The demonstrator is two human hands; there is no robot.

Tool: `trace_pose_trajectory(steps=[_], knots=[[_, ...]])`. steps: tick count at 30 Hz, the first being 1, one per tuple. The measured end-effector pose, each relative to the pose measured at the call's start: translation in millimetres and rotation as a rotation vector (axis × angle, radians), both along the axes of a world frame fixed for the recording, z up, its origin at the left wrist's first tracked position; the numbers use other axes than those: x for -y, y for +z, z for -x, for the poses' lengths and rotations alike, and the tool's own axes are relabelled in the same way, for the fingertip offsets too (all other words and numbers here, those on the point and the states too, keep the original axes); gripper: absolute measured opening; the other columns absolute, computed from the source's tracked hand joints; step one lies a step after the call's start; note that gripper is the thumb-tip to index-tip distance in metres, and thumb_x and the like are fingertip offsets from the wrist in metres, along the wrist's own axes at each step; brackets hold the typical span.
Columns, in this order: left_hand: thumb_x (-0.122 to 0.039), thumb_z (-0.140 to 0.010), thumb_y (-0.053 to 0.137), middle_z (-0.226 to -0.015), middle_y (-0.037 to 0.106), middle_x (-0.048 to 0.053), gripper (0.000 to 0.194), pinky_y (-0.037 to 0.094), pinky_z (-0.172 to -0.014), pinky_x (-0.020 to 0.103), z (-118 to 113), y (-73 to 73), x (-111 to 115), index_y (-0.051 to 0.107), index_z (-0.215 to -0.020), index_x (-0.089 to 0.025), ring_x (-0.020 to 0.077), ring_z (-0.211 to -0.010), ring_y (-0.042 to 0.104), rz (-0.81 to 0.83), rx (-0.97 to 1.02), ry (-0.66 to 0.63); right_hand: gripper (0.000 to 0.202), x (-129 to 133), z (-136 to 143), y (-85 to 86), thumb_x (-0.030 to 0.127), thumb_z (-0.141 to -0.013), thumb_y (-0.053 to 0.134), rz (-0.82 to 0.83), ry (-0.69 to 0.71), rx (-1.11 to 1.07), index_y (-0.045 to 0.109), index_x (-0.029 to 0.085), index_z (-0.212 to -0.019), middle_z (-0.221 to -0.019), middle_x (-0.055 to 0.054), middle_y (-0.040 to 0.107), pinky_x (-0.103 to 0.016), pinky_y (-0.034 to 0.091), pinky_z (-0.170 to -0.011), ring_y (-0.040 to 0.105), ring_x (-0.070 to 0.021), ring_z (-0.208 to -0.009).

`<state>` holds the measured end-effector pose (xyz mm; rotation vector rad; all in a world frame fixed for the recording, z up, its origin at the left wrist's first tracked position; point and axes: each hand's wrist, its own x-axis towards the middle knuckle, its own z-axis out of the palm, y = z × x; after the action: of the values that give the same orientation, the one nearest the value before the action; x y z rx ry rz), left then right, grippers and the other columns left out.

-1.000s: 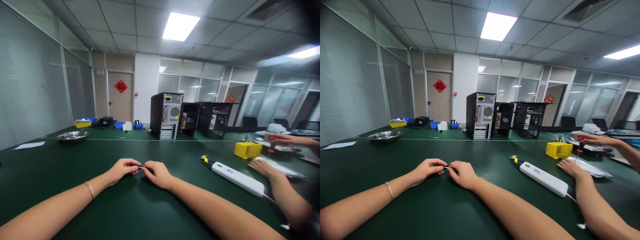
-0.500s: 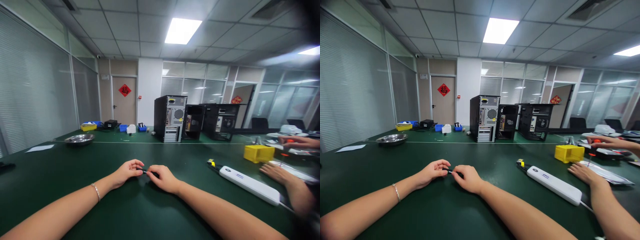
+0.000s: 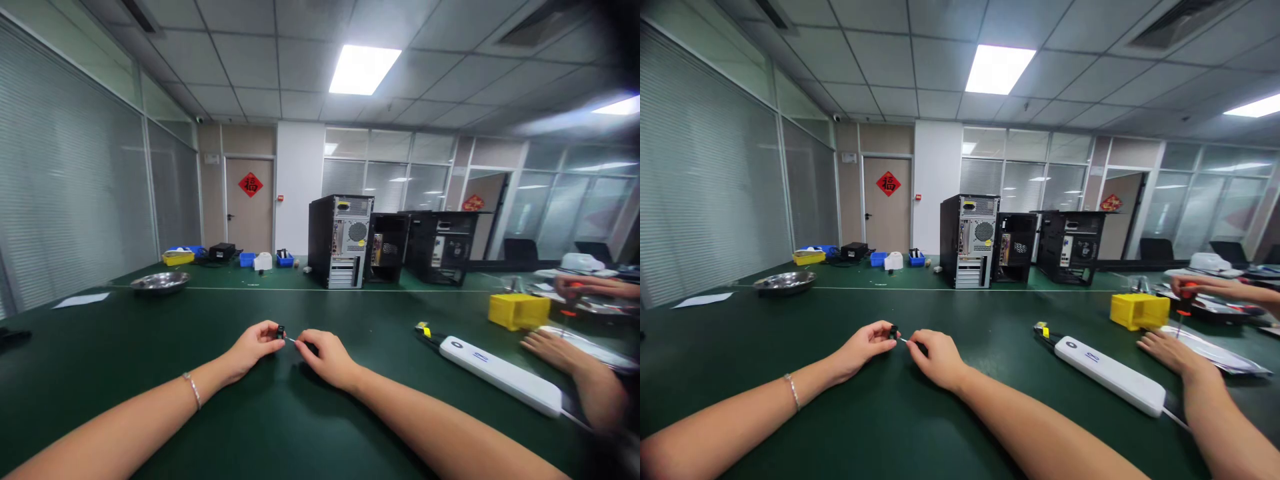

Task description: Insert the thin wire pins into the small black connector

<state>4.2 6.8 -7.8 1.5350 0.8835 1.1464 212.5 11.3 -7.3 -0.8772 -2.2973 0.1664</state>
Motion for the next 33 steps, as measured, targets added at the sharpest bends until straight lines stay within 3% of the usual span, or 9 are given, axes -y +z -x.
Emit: trace_pose_trajectory(steps=[4, 10, 16, 24, 33], knots=[[-0.035, -0.070, 0.073, -0.104, 0.069, 0.008, 0.037, 0.042, -0.093, 0.037, -2.6, 3.9, 4.0, 0.067, -0.102, -0.016, 0.0235, -0.098, 0.061, -0.041, -0.092, 0.052, 0.023, -1.9, 0.4, -1.9, 0.028, -0.093, 0.044, -0.010, -0.028, -0.013, 0.062, 0.020, -0.083, -0.080, -0.001, 0.066, -0.021, 0.040, -0.068, 0.059, -0.0132, -0.073], [-0.036, -0.077, 0.065, -0.112, 0.067, 0.009, 0.039, 0.045, -0.092, 0.037, -1.2, 6.4, 6.8, 0.068, -0.111, -0.018, 0.0259, -0.102, 0.060, -0.141, -0.248, 0.097, 0.022, -2.5, 0.0, -2.0, 0.029, -0.093, 0.045, -0.012, -0.068, 0.007, 0.063, 0.021, -0.085, -0.083, -0.001, 0.067, -0.022, 0.040, -0.070, 0.060, -0.0138, -0.076], [-0.032, -0.072, 0.072, -0.103, 0.070, 0.008, 0.045, 0.050, -0.084, 0.034, 0.0, -1.6, 0.9, 0.065, -0.114, -0.017, 0.0194, -0.085, 0.065, -0.041, -0.094, 0.034, 0.022, -1.9, 1.0, -2.2, 0.030, -0.093, 0.046, -0.015, -0.113, 0.049, 0.064, 0.022, -0.083, -0.080, -0.001, 0.067, -0.022, 0.037, -0.066, 0.060, -0.0135, -0.074], [-0.033, -0.070, 0.073, -0.078, 0.073, 0.004, 0.035, 0.050, -0.074, 0.028, -2.4, 7.0, 6.2, 0.071, -0.098, -0.013, 0.0161, -0.072, 0.064, 0.018, -0.118, 0.048, 0.022, -2.9, 0.3, -2.5, 0.029, -0.092, 0.046, -0.036, -0.065, 0.068, 0.064, 0.022, -0.082, -0.077, 0.000, 0.066, -0.021, 0.036, -0.064, 0.058, -0.0124, -0.072], [-0.034, -0.069, 0.075, -0.082, 0.075, 0.006, 0.037, 0.049, -0.078, 0.029, 2.0, 1.4, 2.4, 0.072, -0.099, -0.014, 0.0169, -0.075, 0.065, 0.092, -0.074, -0.045, 0.022, -2.5, -1.5, -0.8, 0.028, -0.092, 0.046, -0.006, 0.040, 0.048, 0.064, 0.021, -0.083, -0.078, 0.000, 0.066, -0.020, 0.040, -0.068, 0.059, -0.0116, -0.072]])
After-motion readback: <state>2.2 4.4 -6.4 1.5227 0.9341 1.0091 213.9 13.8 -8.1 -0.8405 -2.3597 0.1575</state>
